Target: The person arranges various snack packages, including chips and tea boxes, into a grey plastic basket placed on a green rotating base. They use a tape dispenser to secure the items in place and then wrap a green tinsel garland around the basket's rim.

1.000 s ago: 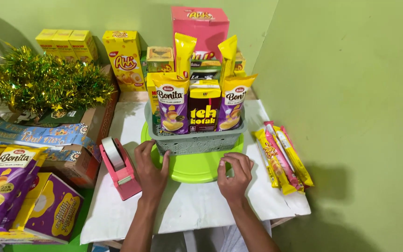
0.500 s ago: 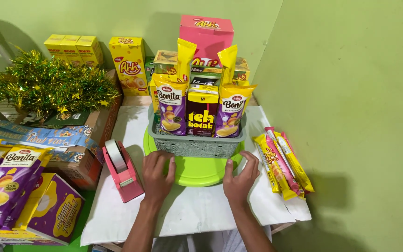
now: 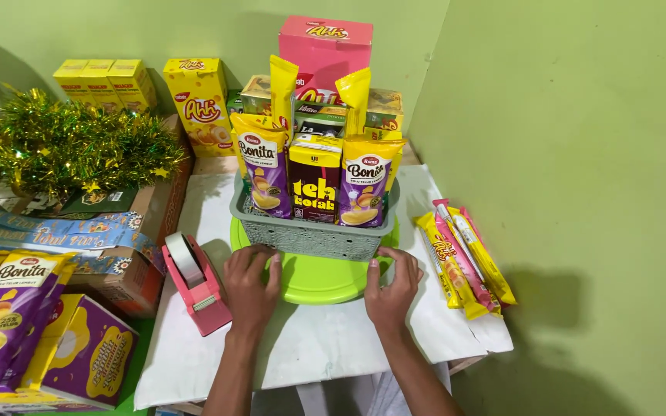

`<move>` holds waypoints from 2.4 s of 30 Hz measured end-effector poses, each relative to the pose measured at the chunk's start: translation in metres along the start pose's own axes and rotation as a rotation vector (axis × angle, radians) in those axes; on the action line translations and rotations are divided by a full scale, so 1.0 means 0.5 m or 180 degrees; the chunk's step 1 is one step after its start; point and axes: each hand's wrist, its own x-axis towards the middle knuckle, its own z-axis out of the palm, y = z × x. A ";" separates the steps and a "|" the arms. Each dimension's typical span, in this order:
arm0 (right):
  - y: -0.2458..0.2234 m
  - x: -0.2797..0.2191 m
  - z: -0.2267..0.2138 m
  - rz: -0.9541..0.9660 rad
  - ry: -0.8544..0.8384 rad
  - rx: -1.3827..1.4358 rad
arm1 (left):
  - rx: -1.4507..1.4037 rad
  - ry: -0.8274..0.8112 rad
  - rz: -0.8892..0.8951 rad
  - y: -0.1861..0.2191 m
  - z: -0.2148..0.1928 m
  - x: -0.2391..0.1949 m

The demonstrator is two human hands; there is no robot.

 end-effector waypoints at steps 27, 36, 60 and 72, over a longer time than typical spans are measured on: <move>-0.232 0.004 -0.026 -0.1606 -0.0430 0.0947 | -0.0801 0.0081 -0.0211 0.051 -0.044 0.021; -0.534 0.136 0.153 -0.1381 -0.1132 0.1823 | -0.0322 0.0220 0.0072 -0.004 -0.245 0.244; -0.628 0.296 0.735 -0.1728 -0.2104 0.0287 | 0.1859 -0.2104 -0.2197 -0.417 -0.367 0.513; -0.731 0.461 0.627 -0.2160 -0.1343 0.1825 | 0.0680 -0.0644 -0.2056 -0.403 -0.375 0.574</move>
